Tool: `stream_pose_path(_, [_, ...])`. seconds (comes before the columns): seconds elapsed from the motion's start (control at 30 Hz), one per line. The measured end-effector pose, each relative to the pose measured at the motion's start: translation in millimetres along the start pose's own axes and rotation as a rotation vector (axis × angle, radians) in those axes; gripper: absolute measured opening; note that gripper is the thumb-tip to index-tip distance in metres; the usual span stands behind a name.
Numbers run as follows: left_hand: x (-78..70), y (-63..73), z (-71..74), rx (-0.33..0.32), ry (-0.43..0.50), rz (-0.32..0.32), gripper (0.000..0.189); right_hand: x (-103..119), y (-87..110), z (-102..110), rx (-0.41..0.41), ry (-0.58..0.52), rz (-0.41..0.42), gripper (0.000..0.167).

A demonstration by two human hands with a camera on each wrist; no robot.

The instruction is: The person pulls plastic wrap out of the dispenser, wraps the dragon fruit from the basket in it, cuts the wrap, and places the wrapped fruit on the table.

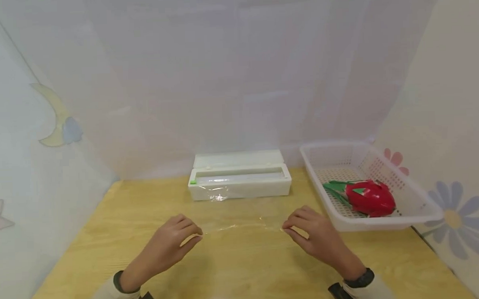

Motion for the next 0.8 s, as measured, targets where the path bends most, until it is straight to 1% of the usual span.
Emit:
stream_pose_path(0.17, [-2.4, 10.7, -18.0, 0.009, -0.011, 0.002, 0.011, -6, 9.8, -14, 0.035, 0.020, -0.040, 0.037])
stream_pose_path(0.23, [-2.8, 15.2, -26.2, 0.022, -0.004, 0.001, 0.007, -9, 14.5, -19, 0.039, 0.026, -0.048, 0.038])
stream_pose_path(0.37, [-3.8, 19.7, -37.5, 0.051, -0.036, -0.017, 0.007, -14, 24.1, -29, 0.030, 0.011, -0.051, 0.037])
stream_pose_path(0.47, [-3.0, 20.3, -40.1, 0.054, -0.075, -0.026, 0.013, -18, 26.9, -33, 0.031, 0.002, -0.061, 0.035])
stream_pose_path(0.53, [-2.0, 21.4, -41.6, 0.059, -0.078, -0.023, 0.013, -20, 26.8, -34, 0.026, -0.010, -0.066, 0.035])
stream_pose_path(0.6, [-1.3, 21.9, -43.1, 0.070, -0.075, -0.018, 0.012, -23, 27.1, -34, 0.034, -0.020, -0.087, 0.036])
stream_pose_path(0.73, [-1.8, 22.6, -46.2, 0.102, -0.052, -0.005, 0.010, -27, 29.6, -36, 0.055, -0.059, -0.104, 0.038])
stream_pose_path(0.8, [-2.7, 23.2, -47.4, 0.112, -0.044, -0.003, 0.010, -29, 31.2, -39, 0.074, -0.083, -0.122, 0.031])
Point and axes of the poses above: each hand's wrist, its own y-axis away from the middle knuckle, its own z-axis out of the back of the hand, x = y × z, the point moved 7 cm from there along -y, towards the middle knuckle, and after that the axes turned 11 degrees about -z, right-handed, at the moved point
